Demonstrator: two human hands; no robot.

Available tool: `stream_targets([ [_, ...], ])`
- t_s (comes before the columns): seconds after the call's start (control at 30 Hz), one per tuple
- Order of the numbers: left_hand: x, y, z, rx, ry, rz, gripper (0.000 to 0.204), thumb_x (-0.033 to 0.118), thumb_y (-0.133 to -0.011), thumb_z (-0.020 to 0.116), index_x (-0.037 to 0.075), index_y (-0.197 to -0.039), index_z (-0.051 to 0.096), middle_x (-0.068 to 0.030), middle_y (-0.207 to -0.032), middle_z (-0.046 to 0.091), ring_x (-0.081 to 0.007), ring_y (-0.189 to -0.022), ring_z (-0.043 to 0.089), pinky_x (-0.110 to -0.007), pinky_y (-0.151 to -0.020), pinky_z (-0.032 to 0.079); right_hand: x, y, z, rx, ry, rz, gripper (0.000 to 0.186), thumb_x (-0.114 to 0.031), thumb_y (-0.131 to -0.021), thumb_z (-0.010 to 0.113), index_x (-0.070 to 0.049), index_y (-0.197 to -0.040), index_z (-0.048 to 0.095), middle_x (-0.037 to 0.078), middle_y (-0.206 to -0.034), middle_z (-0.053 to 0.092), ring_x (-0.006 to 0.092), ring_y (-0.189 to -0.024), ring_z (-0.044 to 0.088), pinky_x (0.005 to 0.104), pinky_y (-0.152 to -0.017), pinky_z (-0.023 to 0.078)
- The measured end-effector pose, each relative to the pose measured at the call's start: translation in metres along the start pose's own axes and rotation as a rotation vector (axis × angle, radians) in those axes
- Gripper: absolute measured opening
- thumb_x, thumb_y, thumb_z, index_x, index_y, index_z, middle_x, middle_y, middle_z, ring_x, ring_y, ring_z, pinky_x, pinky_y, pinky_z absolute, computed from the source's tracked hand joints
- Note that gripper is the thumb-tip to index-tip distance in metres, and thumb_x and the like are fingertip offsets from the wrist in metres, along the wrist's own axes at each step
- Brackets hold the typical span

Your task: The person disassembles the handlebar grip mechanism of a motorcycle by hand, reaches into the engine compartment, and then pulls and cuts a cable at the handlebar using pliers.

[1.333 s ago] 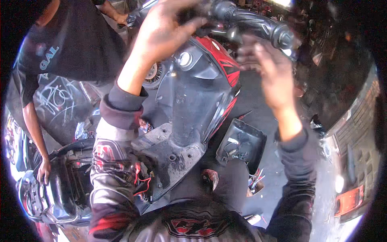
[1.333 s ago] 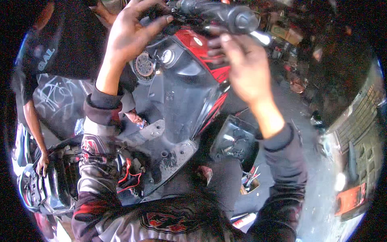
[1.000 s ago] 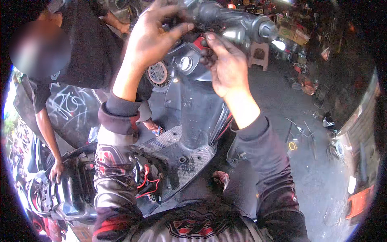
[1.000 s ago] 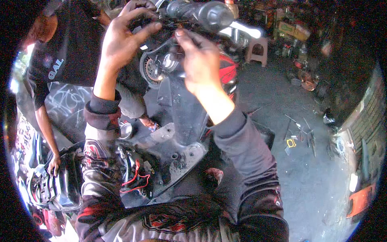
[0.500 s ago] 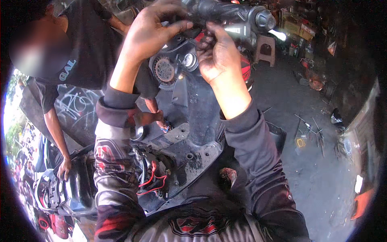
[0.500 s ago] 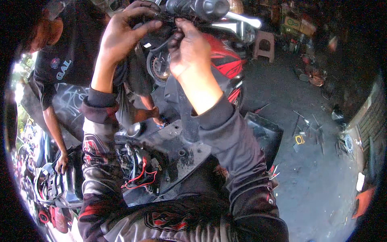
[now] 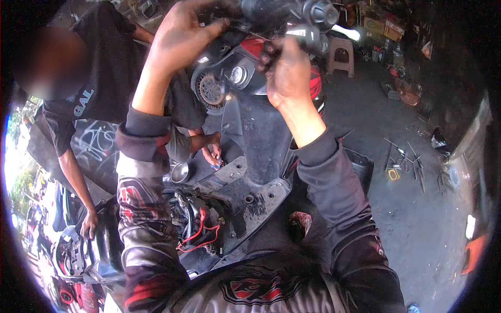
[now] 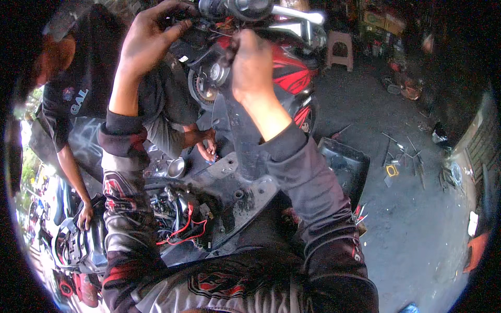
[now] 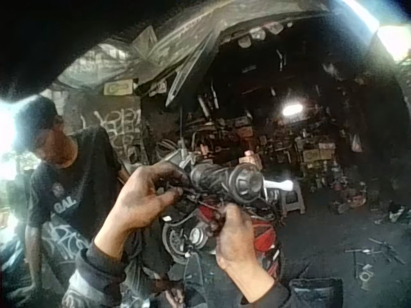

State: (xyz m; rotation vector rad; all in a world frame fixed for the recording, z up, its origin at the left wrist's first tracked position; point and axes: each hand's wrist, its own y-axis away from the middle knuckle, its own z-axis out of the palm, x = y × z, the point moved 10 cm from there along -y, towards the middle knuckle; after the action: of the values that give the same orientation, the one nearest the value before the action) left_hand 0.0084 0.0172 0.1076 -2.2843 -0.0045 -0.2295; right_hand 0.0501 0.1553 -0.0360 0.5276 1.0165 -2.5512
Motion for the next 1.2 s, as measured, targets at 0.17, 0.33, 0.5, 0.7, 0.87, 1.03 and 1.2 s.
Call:
stream_targets([
  [0.17, 0.018, 0.008, -0.003, 0.052, -0.013, 0.133, 0.030, 0.003, -0.086, 0.072, -0.005, -0.115, 0.069, -0.0081, -0.095, 0.072, -0.0108, -0.086, 0.062, -0.031, -0.076, 0.051, 0.012, 0.003, 0.010, 0.062, -0.361, 0.145, 0.021, -0.024, -0.100, 0.055, -0.005, -0.093, 0.058, 0.006, -0.085, 0.059, 0.0176, -0.068, 0.055, 0.0300, -0.060, 0.044],
  [0.33, 0.000, 0.007, -0.003, 0.017, 0.053, -0.207, 0.033, 0.007, -0.086, 0.078, -0.004, -0.116, 0.069, -0.0096, -0.097, 0.074, -0.0108, -0.089, 0.063, -0.031, -0.080, 0.052, 0.001, -0.001, 0.000, 0.110, 0.100, -0.205, 0.018, -0.015, -0.100, 0.057, 0.002, -0.100, 0.063, 0.008, -0.087, 0.065, 0.0179, -0.065, 0.059, 0.0308, -0.061, 0.048],
  [0.5, 0.012, 0.010, -0.005, 0.054, 0.002, -0.046, 0.033, 0.004, -0.085, 0.079, -0.004, -0.115, 0.069, -0.0099, -0.102, 0.075, -0.0117, -0.094, 0.064, -0.031, -0.085, 0.052, -0.024, 0.012, 0.008, 0.145, -0.082, -0.190, 0.009, -0.009, -0.096, 0.062, 0.000, -0.094, 0.062, 0.005, -0.080, 0.062, 0.0164, -0.065, 0.060, 0.0297, -0.062, 0.049],
  [0.7, 0.013, 0.010, -0.003, 0.053, 0.038, 0.101, 0.033, 0.001, -0.082, 0.079, -0.005, -0.113, 0.069, -0.0118, -0.107, 0.074, -0.0146, -0.101, 0.064, -0.033, -0.092, 0.051, -0.041, 0.019, 0.011, 0.151, 0.015, -0.317, 0.010, -0.007, -0.096, 0.066, 0.002, -0.099, 0.068, 0.006, -0.081, 0.065, 0.0176, -0.068, 0.064, 0.0289, -0.064, 0.051],
  [0.87, 0.007, 0.010, -0.004, 0.088, 0.122, 0.102, 0.035, 0.001, -0.080, 0.080, -0.005, -0.113, 0.069, -0.0120, -0.107, 0.074, -0.0143, -0.101, 0.064, -0.033, -0.092, 0.051, -0.073, 0.030, 0.025, 0.043, 0.766, -0.707, 0.016, -0.014, -0.095, 0.072, 0.001, -0.096, 0.074, 0.009, -0.087, 0.073, 0.0187, -0.078, 0.071, 0.0289, -0.070, 0.055],
  [1.03, 0.008, 0.009, -0.005, 0.086, 0.081, 0.156, 0.036, 0.001, -0.080, 0.080, -0.006, -0.114, 0.069, -0.0122, -0.105, 0.074, -0.0141, -0.100, 0.065, -0.033, -0.091, 0.052, -0.102, 0.037, 0.037, -0.030, 1.293, -1.142, 0.017, -0.019, -0.086, 0.079, -0.002, -0.090, 0.076, 0.014, -0.086, 0.074, 0.0300, -0.076, 0.073, 0.0353, -0.072, 0.057],
  [1.2, 0.007, 0.008, -0.006, 0.102, 0.016, 0.103, 0.044, 0.006, -0.082, 0.081, -0.005, -0.122, 0.066, -0.0142, -0.113, 0.073, -0.0169, -0.105, 0.065, -0.034, -0.093, 0.051, -0.087, 0.033, 0.015, -0.275, 1.177, -0.796, 0.018, -0.015, -0.091, 0.076, -0.002, -0.104, 0.074, 0.013, -0.100, 0.072, 0.0254, -0.090, 0.072, 0.0348, -0.078, 0.057],
])
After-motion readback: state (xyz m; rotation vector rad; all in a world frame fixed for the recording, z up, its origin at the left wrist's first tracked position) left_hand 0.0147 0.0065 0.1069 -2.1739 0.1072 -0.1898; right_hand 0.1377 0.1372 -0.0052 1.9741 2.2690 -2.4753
